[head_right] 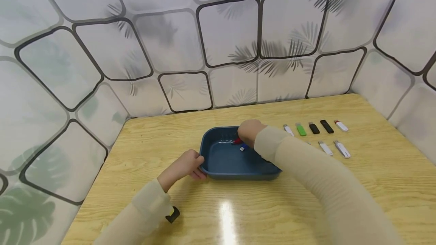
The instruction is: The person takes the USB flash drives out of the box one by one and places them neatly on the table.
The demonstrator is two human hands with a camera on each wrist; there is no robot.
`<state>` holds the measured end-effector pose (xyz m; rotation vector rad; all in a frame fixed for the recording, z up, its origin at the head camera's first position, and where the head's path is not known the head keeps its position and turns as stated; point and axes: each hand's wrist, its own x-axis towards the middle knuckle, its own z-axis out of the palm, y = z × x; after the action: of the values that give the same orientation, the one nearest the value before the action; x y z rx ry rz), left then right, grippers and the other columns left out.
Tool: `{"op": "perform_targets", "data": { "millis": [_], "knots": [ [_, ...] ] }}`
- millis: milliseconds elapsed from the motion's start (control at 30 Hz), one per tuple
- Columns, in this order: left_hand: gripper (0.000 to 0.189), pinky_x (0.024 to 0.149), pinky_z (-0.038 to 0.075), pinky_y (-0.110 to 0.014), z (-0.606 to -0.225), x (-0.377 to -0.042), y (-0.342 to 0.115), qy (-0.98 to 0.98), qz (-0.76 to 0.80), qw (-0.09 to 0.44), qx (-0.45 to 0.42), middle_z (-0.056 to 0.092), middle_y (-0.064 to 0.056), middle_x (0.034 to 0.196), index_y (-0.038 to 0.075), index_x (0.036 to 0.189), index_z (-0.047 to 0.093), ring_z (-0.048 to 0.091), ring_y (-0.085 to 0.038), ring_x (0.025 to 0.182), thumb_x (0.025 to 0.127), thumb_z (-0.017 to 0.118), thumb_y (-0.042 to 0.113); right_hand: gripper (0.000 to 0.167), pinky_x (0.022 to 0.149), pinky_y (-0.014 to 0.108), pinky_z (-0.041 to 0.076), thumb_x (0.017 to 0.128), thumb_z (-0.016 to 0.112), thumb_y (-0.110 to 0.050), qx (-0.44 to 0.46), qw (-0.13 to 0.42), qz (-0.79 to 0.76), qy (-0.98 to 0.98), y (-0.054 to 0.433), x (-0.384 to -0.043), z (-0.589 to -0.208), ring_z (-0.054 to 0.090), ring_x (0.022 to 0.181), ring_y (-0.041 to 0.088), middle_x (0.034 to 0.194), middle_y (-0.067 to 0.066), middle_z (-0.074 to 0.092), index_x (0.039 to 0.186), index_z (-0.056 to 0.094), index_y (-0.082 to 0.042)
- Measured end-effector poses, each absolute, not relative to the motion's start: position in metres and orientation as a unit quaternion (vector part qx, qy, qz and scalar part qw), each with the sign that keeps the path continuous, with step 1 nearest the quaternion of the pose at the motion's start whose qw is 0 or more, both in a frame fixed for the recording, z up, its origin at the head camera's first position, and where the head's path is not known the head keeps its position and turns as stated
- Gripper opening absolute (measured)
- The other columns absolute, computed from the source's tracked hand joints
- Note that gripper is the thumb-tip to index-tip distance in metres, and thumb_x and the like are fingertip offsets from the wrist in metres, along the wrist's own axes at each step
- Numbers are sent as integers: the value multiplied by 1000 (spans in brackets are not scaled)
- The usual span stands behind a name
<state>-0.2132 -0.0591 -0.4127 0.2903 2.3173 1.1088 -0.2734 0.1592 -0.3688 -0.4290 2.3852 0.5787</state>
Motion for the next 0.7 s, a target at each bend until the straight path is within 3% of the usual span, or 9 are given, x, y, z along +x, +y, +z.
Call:
{"op": "perform_targets", "data": {
  "millis": [167,467,700],
  "knots": [
    [31,56,60,-33,-413,-214,-58,862,416,272,105,69,-18,67,-9,75,59,70,-27,62,92,37,7,19,80,35,58,75,79,-14,-150,345,211,902,166,-282,-349,68,81,22,82,7,71,87,68,-4],
    [30,57,60,-35,-413,-209,-58,864,409,274,105,68,-19,67,-8,74,58,70,-30,63,92,38,6,13,63,32,59,79,74,-8,-100,379,72,917,196,-277,-323,69,65,23,69,12,70,86,65,-2],
    [28,57,60,-34,-411,-209,-58,866,405,275,100,68,-19,67,-8,77,57,70,-29,62,93,38,6,7,63,32,59,81,71,-11,-87,366,65,924,234,-270,-305,68,64,20,68,9,70,83,69,-5]
  ]
}}
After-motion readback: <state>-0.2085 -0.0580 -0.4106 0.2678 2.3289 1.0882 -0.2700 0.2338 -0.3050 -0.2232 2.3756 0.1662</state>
